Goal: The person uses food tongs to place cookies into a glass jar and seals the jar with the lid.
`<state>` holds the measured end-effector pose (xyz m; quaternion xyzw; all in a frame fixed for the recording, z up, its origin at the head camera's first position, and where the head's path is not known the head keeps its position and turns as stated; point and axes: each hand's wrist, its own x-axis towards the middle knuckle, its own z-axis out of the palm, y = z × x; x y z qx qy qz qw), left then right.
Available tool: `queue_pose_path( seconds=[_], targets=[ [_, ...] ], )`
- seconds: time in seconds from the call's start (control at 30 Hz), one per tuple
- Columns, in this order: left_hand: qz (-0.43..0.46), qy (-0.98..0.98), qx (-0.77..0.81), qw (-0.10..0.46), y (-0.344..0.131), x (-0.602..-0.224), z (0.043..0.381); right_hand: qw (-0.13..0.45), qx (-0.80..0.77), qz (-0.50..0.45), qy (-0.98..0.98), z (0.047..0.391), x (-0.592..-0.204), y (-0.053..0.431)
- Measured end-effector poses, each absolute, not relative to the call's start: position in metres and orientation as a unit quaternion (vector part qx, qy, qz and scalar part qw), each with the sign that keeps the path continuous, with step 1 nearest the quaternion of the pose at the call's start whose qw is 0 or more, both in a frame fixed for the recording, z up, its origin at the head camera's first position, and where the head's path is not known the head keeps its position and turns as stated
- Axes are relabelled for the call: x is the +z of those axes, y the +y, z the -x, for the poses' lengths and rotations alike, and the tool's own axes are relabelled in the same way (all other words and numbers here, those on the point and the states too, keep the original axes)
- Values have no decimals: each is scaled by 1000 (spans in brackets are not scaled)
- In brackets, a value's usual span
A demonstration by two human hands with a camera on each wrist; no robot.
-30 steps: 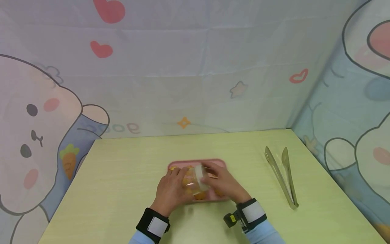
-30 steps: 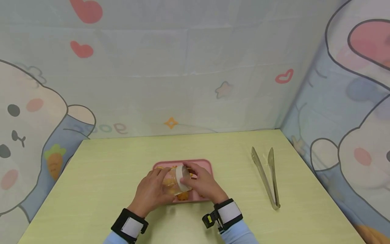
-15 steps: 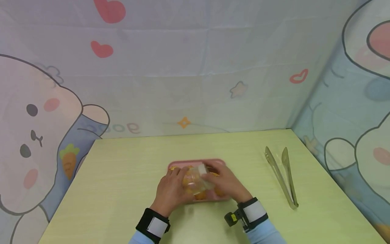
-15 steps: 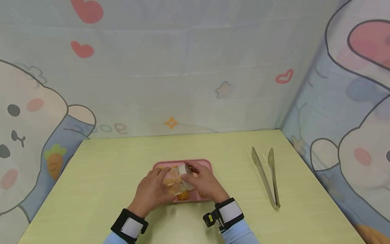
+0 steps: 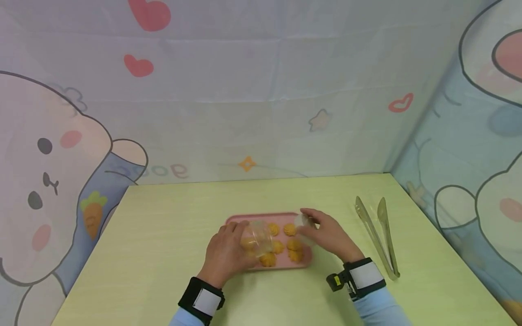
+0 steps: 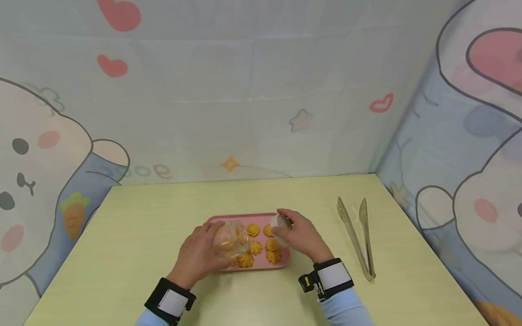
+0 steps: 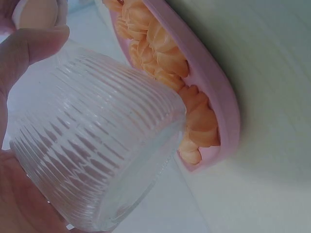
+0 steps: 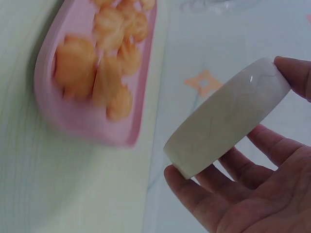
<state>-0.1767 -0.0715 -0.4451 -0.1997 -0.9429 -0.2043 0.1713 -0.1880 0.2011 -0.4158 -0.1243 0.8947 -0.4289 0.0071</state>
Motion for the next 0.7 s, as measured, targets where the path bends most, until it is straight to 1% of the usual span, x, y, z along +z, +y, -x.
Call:
queue_pose_path(
  seconds=[0.13, 0.33, 0.5, 0.6, 0.7],
  targets=[
    [198, -942, -203, 180, -74, -445, 178, -18, -367, 109, 924, 192, -416, 223],
    [187, -946, -202, 172, -77, -443, 179, -34, -269, 89, 958, 199, -424, 248],
    [178, -949, -205, 161, -78, -441, 179, -34, -185, 74, 979, 203, -435, 259],
    [171, -951, -210, 152, -79, -440, 179, -31, -154, 71, 985, 205, -441, 262],
    [170, -950, -211, 155, -80, -440, 179, -26, -137, 65, 988, 206, -446, 264]
  ],
)
